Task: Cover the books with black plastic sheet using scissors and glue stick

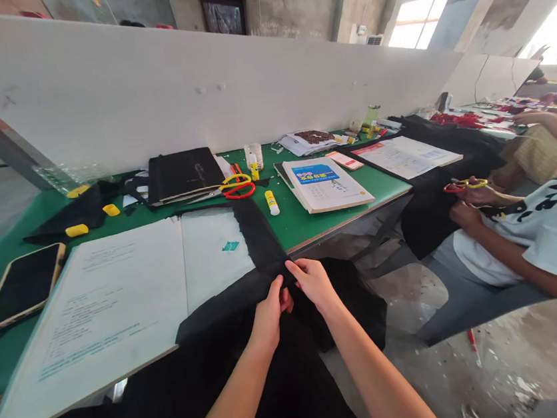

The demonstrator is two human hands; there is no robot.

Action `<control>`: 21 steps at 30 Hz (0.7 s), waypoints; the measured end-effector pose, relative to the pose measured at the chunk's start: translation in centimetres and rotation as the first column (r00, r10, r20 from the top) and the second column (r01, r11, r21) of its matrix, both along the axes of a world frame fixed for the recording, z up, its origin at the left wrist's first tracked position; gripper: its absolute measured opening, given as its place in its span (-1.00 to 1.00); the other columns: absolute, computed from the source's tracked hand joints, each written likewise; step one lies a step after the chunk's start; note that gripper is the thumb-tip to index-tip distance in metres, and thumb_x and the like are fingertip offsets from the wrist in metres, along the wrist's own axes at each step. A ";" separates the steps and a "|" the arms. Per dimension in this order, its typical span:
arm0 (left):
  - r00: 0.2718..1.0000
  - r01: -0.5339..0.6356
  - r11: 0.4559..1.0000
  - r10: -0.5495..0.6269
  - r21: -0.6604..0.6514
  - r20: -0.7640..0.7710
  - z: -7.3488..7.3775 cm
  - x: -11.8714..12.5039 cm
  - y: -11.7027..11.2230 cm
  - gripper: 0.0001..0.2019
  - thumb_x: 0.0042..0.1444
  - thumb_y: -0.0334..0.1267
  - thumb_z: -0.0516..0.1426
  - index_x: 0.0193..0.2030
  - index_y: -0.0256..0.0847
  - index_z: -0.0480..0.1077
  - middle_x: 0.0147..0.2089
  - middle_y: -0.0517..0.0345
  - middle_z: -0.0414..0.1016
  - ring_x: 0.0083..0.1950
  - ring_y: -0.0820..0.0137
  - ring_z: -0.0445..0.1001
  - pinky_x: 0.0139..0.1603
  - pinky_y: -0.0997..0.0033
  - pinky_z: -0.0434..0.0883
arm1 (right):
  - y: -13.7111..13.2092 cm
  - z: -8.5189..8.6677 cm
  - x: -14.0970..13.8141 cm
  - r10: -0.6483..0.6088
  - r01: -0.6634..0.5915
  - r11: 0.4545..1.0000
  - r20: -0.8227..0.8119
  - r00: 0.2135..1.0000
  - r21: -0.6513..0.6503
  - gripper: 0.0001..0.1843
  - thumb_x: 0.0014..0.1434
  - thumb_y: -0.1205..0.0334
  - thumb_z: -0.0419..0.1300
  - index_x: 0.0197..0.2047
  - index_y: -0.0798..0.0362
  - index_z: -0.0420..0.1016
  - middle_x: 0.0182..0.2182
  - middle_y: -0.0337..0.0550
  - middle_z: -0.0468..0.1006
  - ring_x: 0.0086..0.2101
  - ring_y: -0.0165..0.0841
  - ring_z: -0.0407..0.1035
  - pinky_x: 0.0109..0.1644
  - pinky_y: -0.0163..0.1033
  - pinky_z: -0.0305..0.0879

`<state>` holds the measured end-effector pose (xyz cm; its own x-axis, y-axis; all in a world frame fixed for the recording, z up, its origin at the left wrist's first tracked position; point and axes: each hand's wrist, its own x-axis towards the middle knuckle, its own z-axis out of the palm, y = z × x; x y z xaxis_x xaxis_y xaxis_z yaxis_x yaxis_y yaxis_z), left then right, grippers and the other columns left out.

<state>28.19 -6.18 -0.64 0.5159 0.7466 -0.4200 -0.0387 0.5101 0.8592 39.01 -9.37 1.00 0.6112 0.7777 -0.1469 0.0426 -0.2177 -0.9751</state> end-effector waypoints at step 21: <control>0.996 0.024 0.999 -0.022 0.029 -0.084 -1.0 0.5 0.3 -0.52 0.09 0.12 0.04 -0.68 -0.17 0.28 -0.64 0.19 0.28 -0.51 0.40 0.32 -0.36 0.42 0.25 | 0.9 0.3 1.7 0.112 -0.079 0.989 0.284 0.952 -0.123 -0.51 0.10 -0.20 0.07 -0.53 0.07 0.42 -0.64 -0.27 0.30 -0.59 -0.44 0.16 -0.52 -0.33 0.06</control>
<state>28.71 -5.88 -1.62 0.4972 0.7478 -0.4400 0.0451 0.4842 0.8738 40.67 -8.50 1.31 0.5636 0.8237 -0.0614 0.3452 -0.3024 -0.8885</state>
